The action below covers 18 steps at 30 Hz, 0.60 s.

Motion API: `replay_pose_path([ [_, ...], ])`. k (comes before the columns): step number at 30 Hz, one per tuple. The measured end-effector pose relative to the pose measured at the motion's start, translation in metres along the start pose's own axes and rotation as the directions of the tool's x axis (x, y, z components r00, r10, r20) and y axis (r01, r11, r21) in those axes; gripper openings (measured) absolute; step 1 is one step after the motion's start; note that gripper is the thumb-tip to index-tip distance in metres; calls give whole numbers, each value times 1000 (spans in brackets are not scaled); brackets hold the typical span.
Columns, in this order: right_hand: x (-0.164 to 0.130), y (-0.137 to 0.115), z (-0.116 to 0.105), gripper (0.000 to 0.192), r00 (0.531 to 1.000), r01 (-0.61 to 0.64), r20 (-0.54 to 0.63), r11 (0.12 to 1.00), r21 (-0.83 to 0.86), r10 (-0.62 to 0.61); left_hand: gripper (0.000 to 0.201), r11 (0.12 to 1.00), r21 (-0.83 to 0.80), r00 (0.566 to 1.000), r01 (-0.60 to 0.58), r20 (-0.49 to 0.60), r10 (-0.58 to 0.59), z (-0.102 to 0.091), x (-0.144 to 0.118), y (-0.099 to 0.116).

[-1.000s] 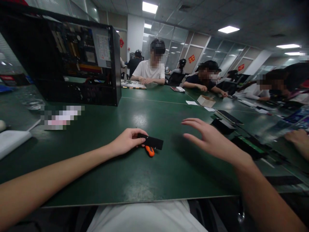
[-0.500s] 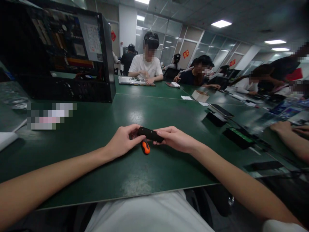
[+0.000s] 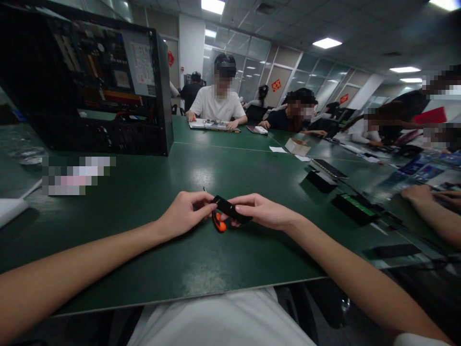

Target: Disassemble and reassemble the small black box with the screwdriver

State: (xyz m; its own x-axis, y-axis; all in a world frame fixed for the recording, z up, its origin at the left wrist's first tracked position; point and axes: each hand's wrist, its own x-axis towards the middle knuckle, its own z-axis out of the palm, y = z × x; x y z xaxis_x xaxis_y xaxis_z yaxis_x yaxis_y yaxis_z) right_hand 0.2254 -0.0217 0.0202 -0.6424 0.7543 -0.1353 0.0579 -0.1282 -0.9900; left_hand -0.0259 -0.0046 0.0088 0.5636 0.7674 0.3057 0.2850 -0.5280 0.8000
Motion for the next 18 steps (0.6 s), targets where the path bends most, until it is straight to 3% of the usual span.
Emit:
replay_pose_path([
  [3, -6, -9, -4, 57, 998, -17, -68, 995, -98, 11, 32, 1000, 18, 1000, 14, 28, -14, 0, 0, 0],
  [5, -18, -19, -10, 52, 983, 39, -158, 945, -324, -95, 32, 999, 49, 999, 14, 50, -17, 0, 0, -1],
  [6, -27, -25, -14, 47, 957, 69, -214, 868, -491, -197, 31, 998, 68, 998, 8, 57, -12, 0, 1, -2],
  [8, -52, -34, -29, 37, 845, 21, -304, 596, -803, -440, 29, 996, 92, 998, -11, 70, 4, 1, 1, -5],
  [10, -84, -37, -54, 35, 689, -177, -376, 360, -916, -619, 30, 995, 99, 996, -15, 84, 7, 1, 1, -7],
  [12, -120, -33, -87, 40, 551, -396, -497, 314, -863, -671, 30, 995, 102, 995, -14, 99, 4, 1, 1, -8],
  [13, -138, -29, -104, 43, 454, -521, -587, 334, -785, -671, 31, 994, 107, 995, -13, 104, 2, 1, 1, -7],
  [16, -185, -9, -148, 53, 245, -817, -796, 324, -477, -553, 30, 994, 108, 992, -15, 128, 1, 1, 2, -6],
  [17, -198, -1, -158, 54, 190, -861, -829, 317, -398, -525, 30, 995, 103, 991, -12, 136, -2, 1, 2, -5],
  [18, -208, 7, -165, 56, 166, -883, -851, 309, -353, -499, 30, 995, 97, 990, -9, 141, -5, 0, 3, -5],
])
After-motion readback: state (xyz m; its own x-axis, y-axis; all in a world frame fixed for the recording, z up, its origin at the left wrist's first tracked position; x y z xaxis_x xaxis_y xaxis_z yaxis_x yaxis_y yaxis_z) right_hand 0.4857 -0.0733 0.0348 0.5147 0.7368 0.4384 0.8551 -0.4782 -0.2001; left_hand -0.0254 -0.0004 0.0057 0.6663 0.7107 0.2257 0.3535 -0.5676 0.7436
